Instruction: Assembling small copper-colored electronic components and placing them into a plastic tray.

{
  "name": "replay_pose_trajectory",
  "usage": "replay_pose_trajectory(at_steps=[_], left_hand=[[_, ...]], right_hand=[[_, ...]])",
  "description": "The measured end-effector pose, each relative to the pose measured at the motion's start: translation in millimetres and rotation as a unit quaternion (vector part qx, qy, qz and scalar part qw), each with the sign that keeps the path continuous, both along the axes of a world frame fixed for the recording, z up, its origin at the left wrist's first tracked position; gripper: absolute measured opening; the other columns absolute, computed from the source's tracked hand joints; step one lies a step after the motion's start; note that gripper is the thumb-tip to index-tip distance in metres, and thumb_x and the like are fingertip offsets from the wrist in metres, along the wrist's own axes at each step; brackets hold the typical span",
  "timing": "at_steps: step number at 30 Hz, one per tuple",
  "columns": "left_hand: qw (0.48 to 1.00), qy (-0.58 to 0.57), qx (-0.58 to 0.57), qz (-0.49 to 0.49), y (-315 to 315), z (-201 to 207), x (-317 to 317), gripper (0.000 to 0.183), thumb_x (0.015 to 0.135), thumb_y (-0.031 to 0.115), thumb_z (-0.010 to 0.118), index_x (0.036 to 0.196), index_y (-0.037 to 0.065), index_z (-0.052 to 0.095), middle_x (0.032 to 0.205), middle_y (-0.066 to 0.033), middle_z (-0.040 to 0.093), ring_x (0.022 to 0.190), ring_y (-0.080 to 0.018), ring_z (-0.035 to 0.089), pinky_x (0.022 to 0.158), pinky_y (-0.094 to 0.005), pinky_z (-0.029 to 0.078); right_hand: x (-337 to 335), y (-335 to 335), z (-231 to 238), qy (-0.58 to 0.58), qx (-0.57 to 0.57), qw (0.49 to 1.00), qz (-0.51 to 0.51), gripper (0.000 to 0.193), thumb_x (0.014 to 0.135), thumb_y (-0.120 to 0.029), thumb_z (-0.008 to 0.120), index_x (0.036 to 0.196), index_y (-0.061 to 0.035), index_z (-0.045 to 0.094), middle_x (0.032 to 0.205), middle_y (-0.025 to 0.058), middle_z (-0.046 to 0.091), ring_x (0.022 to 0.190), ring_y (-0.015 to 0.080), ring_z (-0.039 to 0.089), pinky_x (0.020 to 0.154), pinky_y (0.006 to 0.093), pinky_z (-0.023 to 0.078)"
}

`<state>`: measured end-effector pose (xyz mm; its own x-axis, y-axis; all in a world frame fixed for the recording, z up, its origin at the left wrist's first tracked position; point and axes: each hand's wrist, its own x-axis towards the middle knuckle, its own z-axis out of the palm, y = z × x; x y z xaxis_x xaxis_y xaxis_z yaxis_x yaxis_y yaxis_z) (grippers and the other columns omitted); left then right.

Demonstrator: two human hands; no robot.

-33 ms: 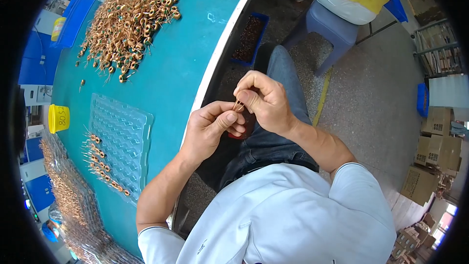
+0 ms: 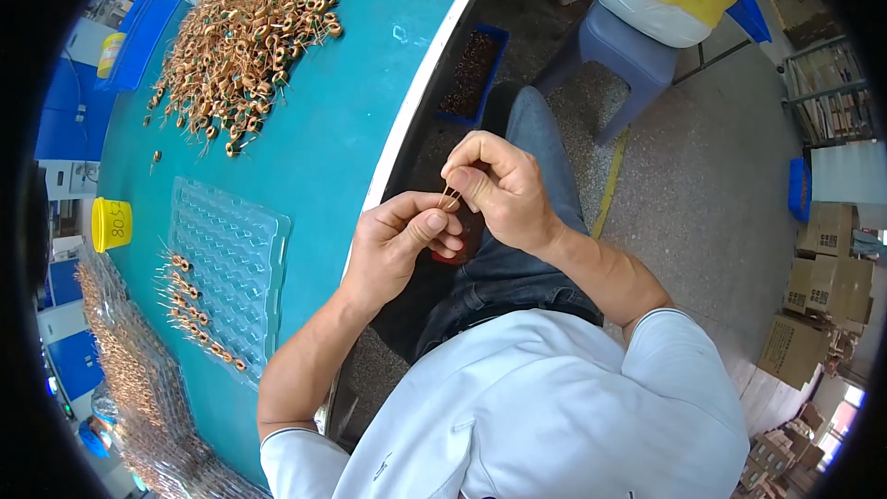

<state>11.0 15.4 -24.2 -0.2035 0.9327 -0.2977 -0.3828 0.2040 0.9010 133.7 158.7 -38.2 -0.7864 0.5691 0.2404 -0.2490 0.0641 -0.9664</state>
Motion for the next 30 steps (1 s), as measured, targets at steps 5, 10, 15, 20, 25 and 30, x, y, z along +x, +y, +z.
replay_pose_trajectory(at_steps=[5,10,15,20,25,30], left_hand=[[0.992,-0.069,0.034,0.096,2,-1,-1,0.03,0.099,0.015,0.058,0.12,-0.006,0.059,0.097,-0.0099,0.068,0.083,-0.0144,0.067,0.077,-0.0267,0.057],[0.985,-0.054,0.065,0.151,-4,2,-12,0.031,0.099,0.01,0.055,0.126,-0.006,0.056,0.1,-0.0109,0.069,0.087,-0.0147,0.067,0.082,-0.0268,0.056],[0.984,0.024,0.086,0.156,-18,2,-21,0.028,0.096,0.011,0.058,0.119,-0.006,0.061,0.089,-0.0063,0.067,0.078,-0.0096,0.062,0.071,-0.0242,0.052],[0.812,0.557,0.044,0.17,-85,45,-50,0.049,0.08,0.01,0.074,0.124,0.001,0.055,0.113,-0.0219,0.058,0.098,-0.0366,0.06,0.084,-0.0428,0.05],[0.647,0.704,-0.177,0.235,-165,40,-81,0.055,0.073,0.021,0.079,0.122,0.005,0.059,0.126,-0.0217,0.051,0.115,-0.0398,0.049,0.095,-0.0476,0.039],[0.66,0.7,-0.156,0.224,-161,35,-60,0.068,0.072,0.029,0.079,0.125,-0.003,0.053,0.124,-0.0169,0.051,0.102,-0.0338,0.052,0.084,-0.0435,0.04]], right_hand=[[-15,12,20,0.026,-0.035,0.992,-0.115,0.015,0.096,-0.007,0.059,0.11,-0.0019,0.056,0.08,0.0037,0.058,0.06,0.0074,0.052,0.053,0.0201,0.043],[-15,1,38,-0.122,-0.03,0.99,0.057,0.014,0.093,-0.011,0.066,0.102,0.0005,0.064,0.082,0.003,0.063,0.068,0.005,0.057,0.058,0.0191,0.045],[-45,-16,41,-0.144,0.084,0.982,0.088,0.009,0.091,-0.003,0.063,0.09,0.0052,0.066,0.081,0.0065,0.061,0.068,0.0114,0.059,0.061,0.0243,0.047],[-75,-21,42,-0.103,0.031,0.992,0.068,0.015,0.098,-0.013,0.058,0.088,-0.0017,0.061,0.077,0.0009,0.059,0.06,0.0038,0.049,0.052,0.0176,0.039],[-130,-40,54,-0.118,0.036,0.979,0.16,0.012,0.096,-0.01,0.058,0.089,-0.0014,0.061,0.072,0.0,0.058,0.057,0.0027,0.046,0.05,0.0181,0.036],[-221,-103,80,-0.086,0.106,0.946,0.295,0.013,0.095,-0.013,0.059,0.087,-0.0029,0.063,0.07,-0.0014,0.057,0.059,0.0038,0.047,0.051,0.0204,0.037]])
